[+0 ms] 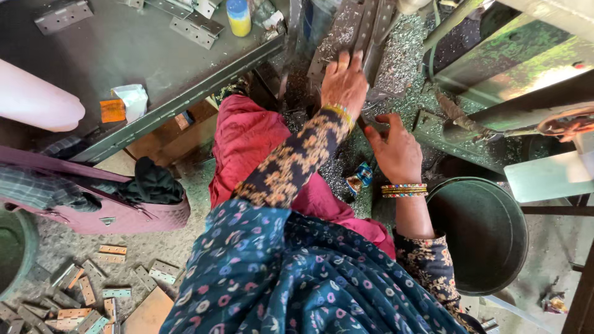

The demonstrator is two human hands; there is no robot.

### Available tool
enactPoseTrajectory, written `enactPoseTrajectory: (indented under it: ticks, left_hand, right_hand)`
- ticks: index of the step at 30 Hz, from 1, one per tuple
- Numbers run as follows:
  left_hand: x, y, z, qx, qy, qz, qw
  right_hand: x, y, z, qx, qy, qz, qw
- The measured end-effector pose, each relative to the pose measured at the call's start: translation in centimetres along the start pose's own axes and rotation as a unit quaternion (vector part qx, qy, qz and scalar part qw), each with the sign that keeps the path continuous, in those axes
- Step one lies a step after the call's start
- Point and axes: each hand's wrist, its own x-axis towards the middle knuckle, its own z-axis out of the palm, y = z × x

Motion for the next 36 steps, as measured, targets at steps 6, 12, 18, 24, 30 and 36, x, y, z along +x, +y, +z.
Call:
enactPoseTrajectory:
  ticks: [6,12,18,24,30,36]
  left_hand:
    - [1.8,0.2,0.6,0.01,0.055,-0.031,0.998]
    - [0.6,-0.5,0.4,0.065,0.036,0.007,0.997]
    - [0.4,-0.7,0.5,0.084,0.062,0.025,0.994]
    - [1.3,-0.7,0.9,0.033,0.088,0.005,0.996]
    - [3.6,0.0,2.5,0.064,0.045,-0.035,0.996]
    - [4.5,-0.3,2.2,0.009,0.08,-0.031,0.996]
  right_hand:
    - [-4.2,3.6,9.4,-0.006,-0.094,0.106,0.99]
    - [-3.0,7.3,10.0,-0.029,-0.126,0.096,0.987]
    - [-3.8,7.5,13.1,-0.047,-0.102,0.06,0.992]
    - [-3.7,7.6,12.8,0.058,-0.128,0.083,0.987]
    - [-2.9,6.9,11.2,-0.03,-0.134,0.125,0.983]
    - [-3.9,5.6,11.6,0.132,-0.135,0.147,0.971]
